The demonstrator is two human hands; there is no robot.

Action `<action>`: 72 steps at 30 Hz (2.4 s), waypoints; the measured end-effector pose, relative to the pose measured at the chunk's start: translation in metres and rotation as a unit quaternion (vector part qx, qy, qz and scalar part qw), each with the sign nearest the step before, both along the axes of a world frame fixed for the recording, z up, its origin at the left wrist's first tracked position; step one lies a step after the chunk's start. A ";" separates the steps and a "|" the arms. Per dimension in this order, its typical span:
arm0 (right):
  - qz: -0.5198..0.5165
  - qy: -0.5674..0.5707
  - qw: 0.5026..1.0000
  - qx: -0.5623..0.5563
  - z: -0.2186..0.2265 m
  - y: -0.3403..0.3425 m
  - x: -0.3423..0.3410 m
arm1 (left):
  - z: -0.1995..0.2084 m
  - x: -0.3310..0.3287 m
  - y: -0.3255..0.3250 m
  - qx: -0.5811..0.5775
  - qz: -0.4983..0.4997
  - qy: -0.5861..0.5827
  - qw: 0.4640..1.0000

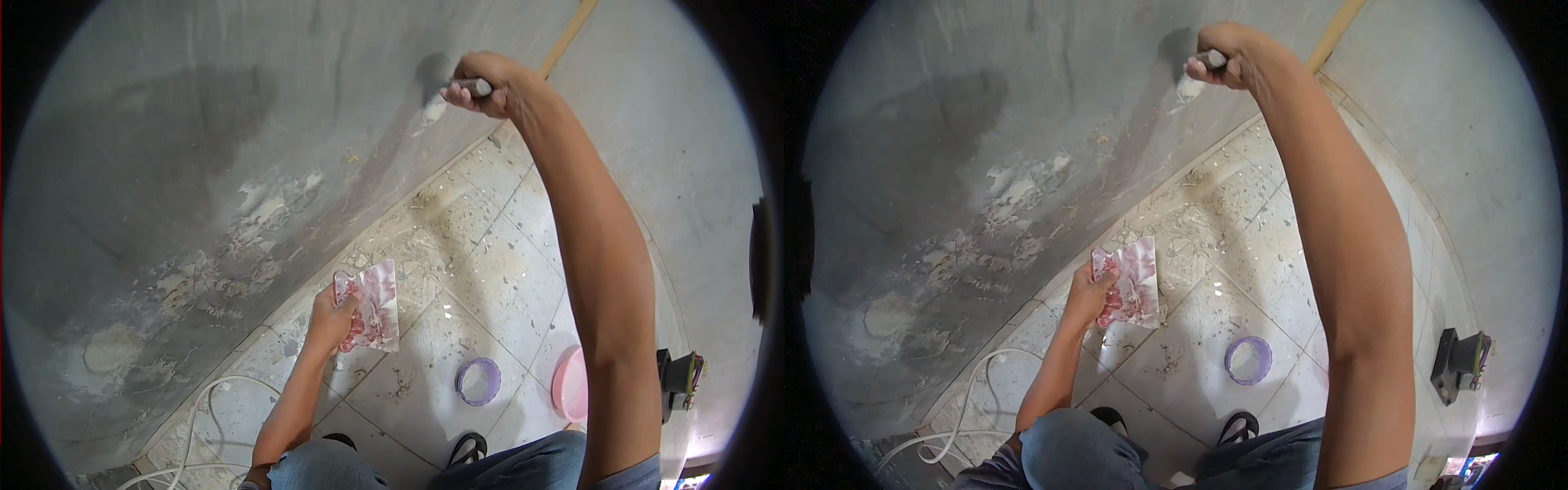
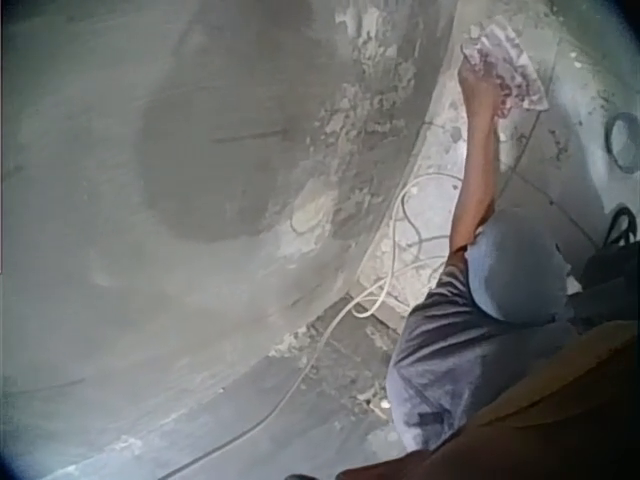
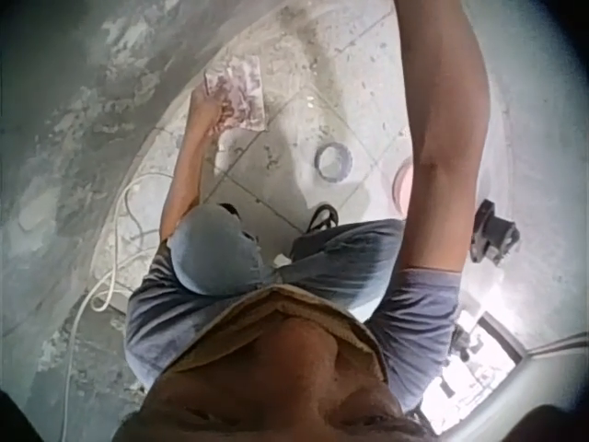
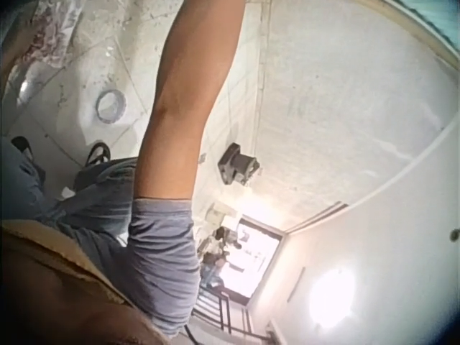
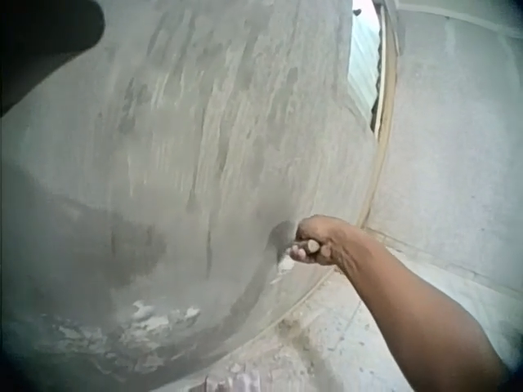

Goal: Apply putty to patch holes and imperfections in a concrete wall.

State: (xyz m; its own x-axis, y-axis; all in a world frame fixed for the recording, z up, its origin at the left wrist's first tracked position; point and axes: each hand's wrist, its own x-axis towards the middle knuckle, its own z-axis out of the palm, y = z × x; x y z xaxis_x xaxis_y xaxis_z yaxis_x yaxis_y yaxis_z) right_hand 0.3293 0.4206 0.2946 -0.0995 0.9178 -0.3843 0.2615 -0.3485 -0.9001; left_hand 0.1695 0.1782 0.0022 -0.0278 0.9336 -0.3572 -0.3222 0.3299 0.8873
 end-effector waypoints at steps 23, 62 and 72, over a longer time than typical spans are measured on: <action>-0.041 -0.016 0.990 0.137 -0.119 0.000 0.072 | 0.003 -0.009 -0.016 -0.036 0.011 0.022 0.999; -0.055 0.008 0.987 0.149 -0.116 -0.018 0.084 | 0.011 -0.009 -0.023 -0.038 -0.003 0.009 0.999; -0.025 -0.040 0.981 0.188 -0.108 -0.032 0.059 | 0.009 -0.013 -0.023 -0.042 -0.014 0.010 0.999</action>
State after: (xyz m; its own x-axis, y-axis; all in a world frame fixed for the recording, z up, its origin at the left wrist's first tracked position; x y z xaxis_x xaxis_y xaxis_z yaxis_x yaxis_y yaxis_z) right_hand 0.3879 0.3884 0.1868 -0.0340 0.9992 -0.0216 0.3281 -0.0092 -0.9446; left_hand 0.1563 0.1553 0.0112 -0.0104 0.9013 -0.4331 -0.2940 0.4112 0.8628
